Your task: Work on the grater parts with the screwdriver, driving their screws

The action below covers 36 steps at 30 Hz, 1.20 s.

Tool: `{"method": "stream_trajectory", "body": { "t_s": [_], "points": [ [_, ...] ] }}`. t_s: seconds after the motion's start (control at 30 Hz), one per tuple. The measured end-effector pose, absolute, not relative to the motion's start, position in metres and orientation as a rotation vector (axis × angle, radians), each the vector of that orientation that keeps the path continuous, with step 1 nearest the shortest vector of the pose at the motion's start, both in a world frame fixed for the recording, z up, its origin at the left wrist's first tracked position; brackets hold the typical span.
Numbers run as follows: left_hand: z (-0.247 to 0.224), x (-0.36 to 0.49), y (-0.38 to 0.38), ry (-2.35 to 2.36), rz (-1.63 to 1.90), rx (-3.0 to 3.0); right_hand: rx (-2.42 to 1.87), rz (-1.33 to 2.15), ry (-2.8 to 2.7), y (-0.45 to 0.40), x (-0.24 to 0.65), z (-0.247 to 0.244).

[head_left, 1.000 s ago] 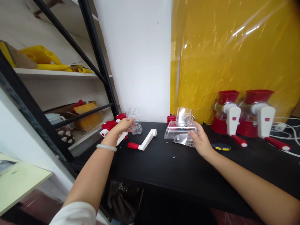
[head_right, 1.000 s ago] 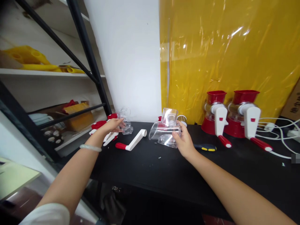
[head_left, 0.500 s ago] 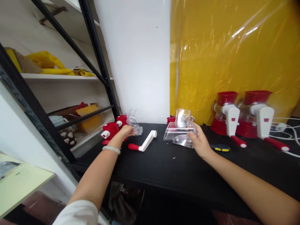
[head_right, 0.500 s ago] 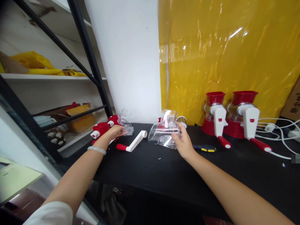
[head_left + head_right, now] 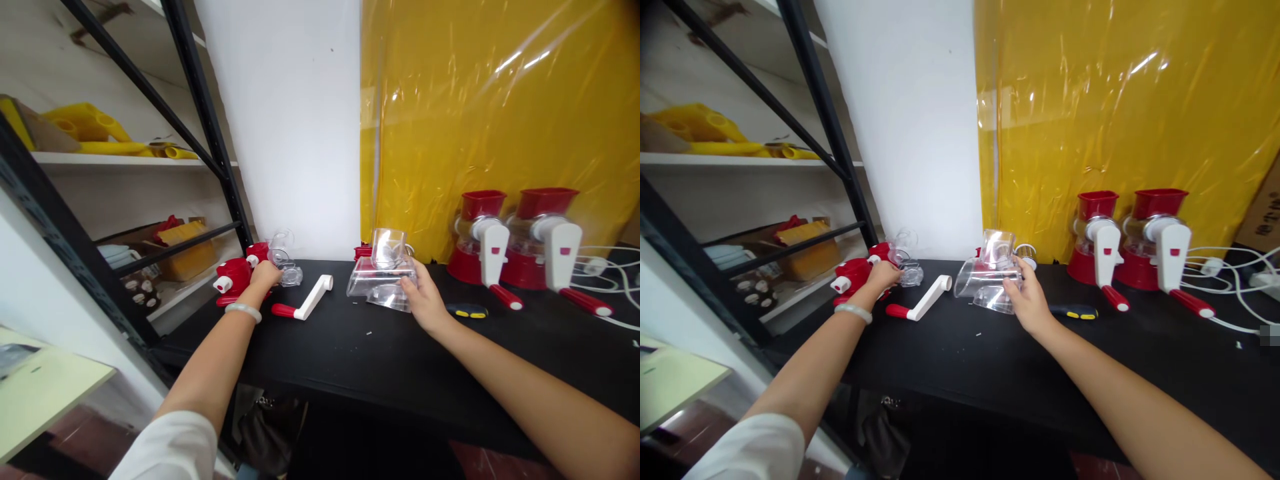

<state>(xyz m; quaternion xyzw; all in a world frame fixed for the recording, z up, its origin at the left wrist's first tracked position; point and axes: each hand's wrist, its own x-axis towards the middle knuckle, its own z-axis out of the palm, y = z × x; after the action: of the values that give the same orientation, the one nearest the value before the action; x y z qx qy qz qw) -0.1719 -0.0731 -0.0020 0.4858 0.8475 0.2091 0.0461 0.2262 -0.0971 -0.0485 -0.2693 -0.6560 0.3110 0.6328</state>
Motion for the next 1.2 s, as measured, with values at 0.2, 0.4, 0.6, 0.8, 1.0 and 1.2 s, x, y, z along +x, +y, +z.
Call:
{"method": "stream_trajectory", "body": {
  "t_s": [0.2, 0.4, 0.6, 0.8, 1.0, 1.2],
  "points": [
    [0.004, -0.163, -0.078, 2.724, 0.572, 1.607, -0.622, 0.686, -1.498, -0.097, 0.226, -0.048],
    [0.000, -0.136, -0.089, 2.709, 0.500, 1.772, -0.627, 0.717, -1.512, -0.098, 0.226, -0.049],
    [-0.013, -0.124, -0.082, 2.676, 0.336, 1.836, -0.649, 0.738, -1.499, -0.100, 0.226, -0.046],
    [-0.017, -0.126, -0.072, 2.665, 0.246, 1.885, -0.631, 0.737, -1.505, -0.105, 0.225, -0.041],
    [-0.016, -0.138, -0.074, 2.606, 0.170, 1.971, -0.641, 0.701, -1.498, -0.101, 0.225, -0.045],
    [-0.014, -0.145, -0.080, 2.597, 0.092, 2.073, -0.658, 0.690, -1.508, -0.097, 0.224, -0.047]
  ]
}}
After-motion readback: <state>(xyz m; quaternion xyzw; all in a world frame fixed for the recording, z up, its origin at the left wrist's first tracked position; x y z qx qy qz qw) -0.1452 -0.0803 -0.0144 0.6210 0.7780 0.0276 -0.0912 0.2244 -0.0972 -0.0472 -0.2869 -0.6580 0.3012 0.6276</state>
